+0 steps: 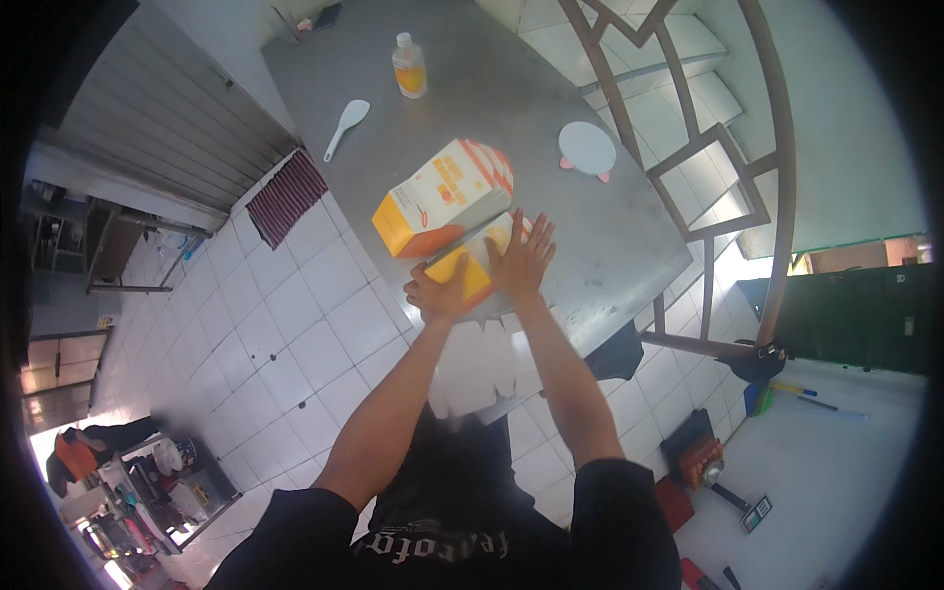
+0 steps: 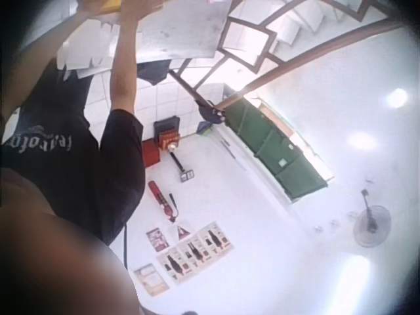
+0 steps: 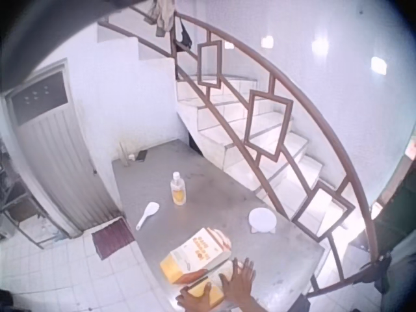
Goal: The person folds flat white cardboard pieces into small rectangular boxes and then assembles colorful printed boxes by folding and tucking flaps. The finished boxes are placed on a metal table.
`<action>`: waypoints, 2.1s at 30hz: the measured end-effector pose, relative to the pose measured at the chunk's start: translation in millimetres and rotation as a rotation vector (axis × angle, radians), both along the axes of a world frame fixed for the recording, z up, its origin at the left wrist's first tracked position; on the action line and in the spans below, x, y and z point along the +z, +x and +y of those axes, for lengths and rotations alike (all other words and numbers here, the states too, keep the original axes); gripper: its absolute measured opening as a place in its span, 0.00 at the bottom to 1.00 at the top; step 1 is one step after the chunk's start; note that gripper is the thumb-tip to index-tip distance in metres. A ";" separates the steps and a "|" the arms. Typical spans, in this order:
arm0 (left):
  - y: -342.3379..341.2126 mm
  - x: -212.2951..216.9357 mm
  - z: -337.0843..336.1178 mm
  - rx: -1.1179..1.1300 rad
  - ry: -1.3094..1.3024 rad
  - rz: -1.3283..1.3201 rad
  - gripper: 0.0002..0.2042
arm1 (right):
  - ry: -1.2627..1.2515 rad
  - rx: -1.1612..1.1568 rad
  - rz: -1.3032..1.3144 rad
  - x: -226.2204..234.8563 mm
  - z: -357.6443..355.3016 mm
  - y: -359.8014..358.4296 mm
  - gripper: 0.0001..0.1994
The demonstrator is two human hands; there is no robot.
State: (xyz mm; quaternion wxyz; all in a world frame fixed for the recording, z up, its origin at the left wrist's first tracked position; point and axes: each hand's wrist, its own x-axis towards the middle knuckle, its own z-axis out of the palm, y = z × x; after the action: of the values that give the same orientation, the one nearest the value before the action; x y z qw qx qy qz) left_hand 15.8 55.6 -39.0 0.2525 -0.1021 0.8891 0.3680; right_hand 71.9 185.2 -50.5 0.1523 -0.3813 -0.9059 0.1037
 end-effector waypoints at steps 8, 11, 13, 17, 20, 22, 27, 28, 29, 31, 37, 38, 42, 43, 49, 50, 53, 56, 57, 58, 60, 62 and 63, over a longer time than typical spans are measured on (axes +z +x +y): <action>-29.1 6.9 -53.3 -0.109 0.217 -0.243 0.48 | -0.123 0.233 -0.027 32.7 -124.5 41.6 0.28; -11.9 80.6 -105.2 -0.126 0.454 -0.056 0.38 | -0.142 0.214 -0.052 28.8 -126.0 40.1 0.31; -24.4 160.1 -136.7 -0.309 0.691 0.107 0.30 | -0.192 0.232 -0.174 27.0 -119.3 41.8 0.32; -58.8 348.7 -237.5 -0.674 1.215 0.916 0.21 | -0.230 0.247 -0.238 27.0 -109.6 42.6 0.35; -55.3 463.2 -326.8 -0.950 1.219 1.044 0.27 | -0.322 0.226 -0.223 29.9 -110.8 39.0 0.38; -41.2 487.4 -362.1 -0.985 1.008 1.112 0.28 | -0.357 0.197 -0.300 31.1 -110.5 34.8 0.40; -39.5 493.6 -428.3 -1.066 0.663 0.981 0.34 | -0.308 0.221 -0.321 30.3 -104.2 34.5 0.42; -41.5 484.3 -441.9 -1.064 0.700 0.947 0.37 | -0.306 0.234 -0.315 29.5 -103.8 35.7 0.41; -43.5 475.7 -454.4 -1.061 0.738 0.913 0.40 | -0.302 0.241 -0.310 28.5 -102.7 37.2 0.40; -41.7 450.5 -473.3 -0.948 0.978 0.898 0.44 | -0.302 0.239 -0.294 26.0 -102.1 37.9 0.40; -34.3 409.3 -488.2 -0.892 1.096 0.925 0.46 | -0.305 0.209 -0.258 19.1 -100.0 33.2 0.41; -32.1 407.4 -487.0 -0.884 1.088 0.929 0.46 | -0.308 0.204 -0.263 18.5 -99.2 32.1 0.41; -31.2 407.0 -484.4 -0.890 1.070 0.939 0.46 | -0.316 0.221 -0.240 17.0 -97.0 33.6 0.41; -30.4 407.3 -485.3 -0.889 1.071 0.942 0.47 | -0.305 0.218 -0.240 16.2 -96.5 34.2 0.41; -29.7 403.0 -486.9 -0.882 1.059 0.942 0.47 | -0.305 0.230 -0.212 13.2 -97.0 35.3 0.41; -29.5 402.1 -486.0 -0.881 1.058 0.947 0.48 | -0.307 0.221 -0.220 13.0 -97.3 36.8 0.41; -30.9 398.8 -481.4 -0.881 1.057 0.947 0.48 | -0.306 0.223 -0.213 12.3 -97.5 36.6 0.40; -32.5 396.5 -477.0 -0.883 1.065 0.946 0.49 | -0.306 0.218 -0.221 11.8 -96.6 37.4 0.40; -32.5 396.4 -476.5 -0.887 1.058 0.946 0.49 | -0.306 0.242 -0.176 11.6 -97.3 36.9 0.41; -32.3 396.1 -476.0 -0.889 1.063 0.946 0.49 | -0.313 0.220 -0.216 11.9 -96.5 36.8 0.41; -31.6 395.6 -475.9 -0.885 1.061 0.951 0.49 | -0.318 0.228 -0.200 11.9 -96.4 36.4 0.41; -30.8 395.8 -476.2 -0.886 1.061 0.953 0.49 | -0.316 0.228 -0.214 12.5 -96.4 36.4 0.41; -30.6 395.6 -476.1 -0.883 1.059 0.956 0.50 | -0.318 0.231 -0.214 12.7 -96.2 35.9 0.41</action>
State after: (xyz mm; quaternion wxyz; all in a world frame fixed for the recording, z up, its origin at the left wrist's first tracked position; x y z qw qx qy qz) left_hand -14.8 -420.5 356.6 -0.0159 0.5544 0.5684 0.6077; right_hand 107.8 89.0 -37.8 -0.0196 -0.3031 -0.9267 0.2211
